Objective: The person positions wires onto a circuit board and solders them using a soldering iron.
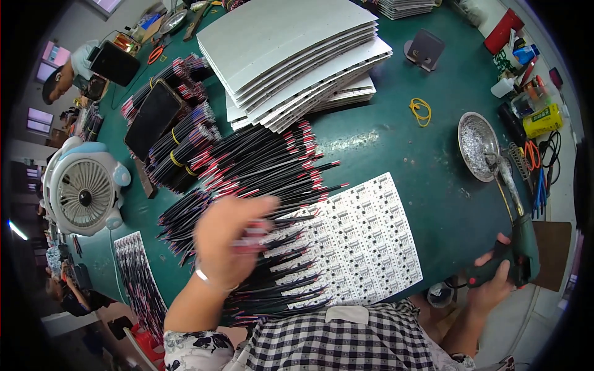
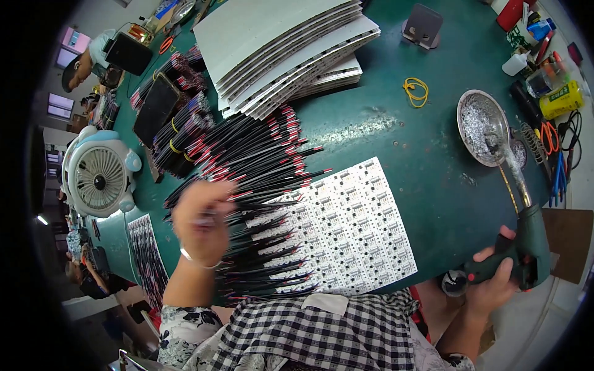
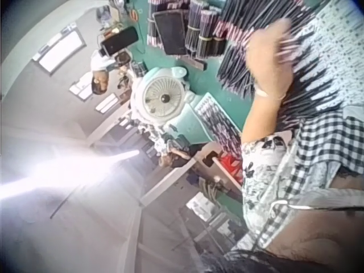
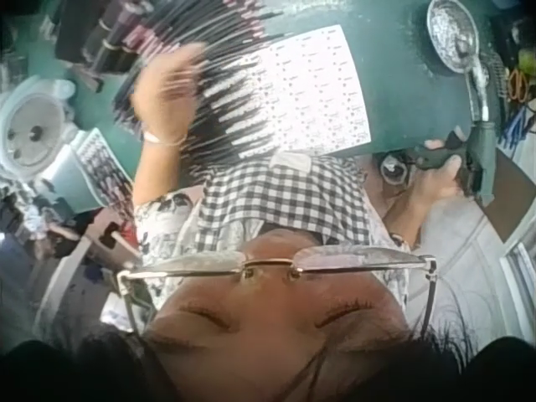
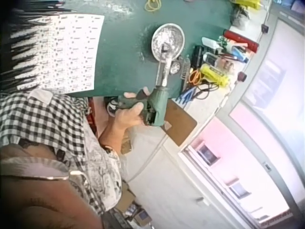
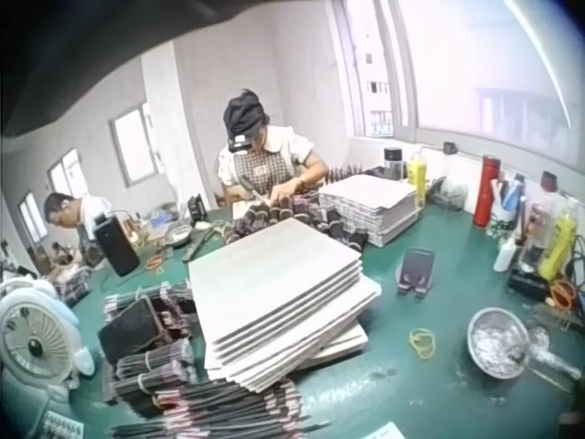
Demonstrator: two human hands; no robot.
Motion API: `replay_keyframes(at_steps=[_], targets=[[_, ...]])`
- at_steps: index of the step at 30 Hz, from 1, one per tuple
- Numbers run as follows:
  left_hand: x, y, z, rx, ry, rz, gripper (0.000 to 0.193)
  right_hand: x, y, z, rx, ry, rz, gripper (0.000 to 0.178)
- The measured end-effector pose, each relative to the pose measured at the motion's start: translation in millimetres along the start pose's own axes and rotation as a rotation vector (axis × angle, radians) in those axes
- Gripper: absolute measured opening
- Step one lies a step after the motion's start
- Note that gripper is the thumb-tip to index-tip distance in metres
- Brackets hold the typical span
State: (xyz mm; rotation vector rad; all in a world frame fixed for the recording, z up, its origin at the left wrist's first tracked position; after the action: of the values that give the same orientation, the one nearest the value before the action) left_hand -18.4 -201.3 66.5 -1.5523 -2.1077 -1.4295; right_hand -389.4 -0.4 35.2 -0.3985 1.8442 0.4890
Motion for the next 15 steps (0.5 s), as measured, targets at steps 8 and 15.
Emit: replay_keyframes(at_steps=[8, 15], targets=[[-30.1, 22.6, 31.4, 0.369, 0.469, 0.520, 0.025, 2.3, -53.1, 72.7, -0.625, -0.357, -0.119, 0.053], [14.5, -35.6, 15.5, -0.421, -0.235, -0.425, 0.034, -0.7, -79.9, 92.8, -0.821, -0.394, -0.032, 0.032]])
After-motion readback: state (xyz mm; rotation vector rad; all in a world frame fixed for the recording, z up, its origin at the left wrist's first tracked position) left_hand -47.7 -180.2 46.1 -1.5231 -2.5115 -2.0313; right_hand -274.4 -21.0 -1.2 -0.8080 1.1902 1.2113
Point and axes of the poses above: each hand's wrist, its own z-axis away from the middle knuckle, its own y-axis out of the back of the hand, x = y × z, the point moved 5 cm from there along -z, towards the middle knuckle, and after that the axes turned 7 degrees about x, right-handed, at the moved point
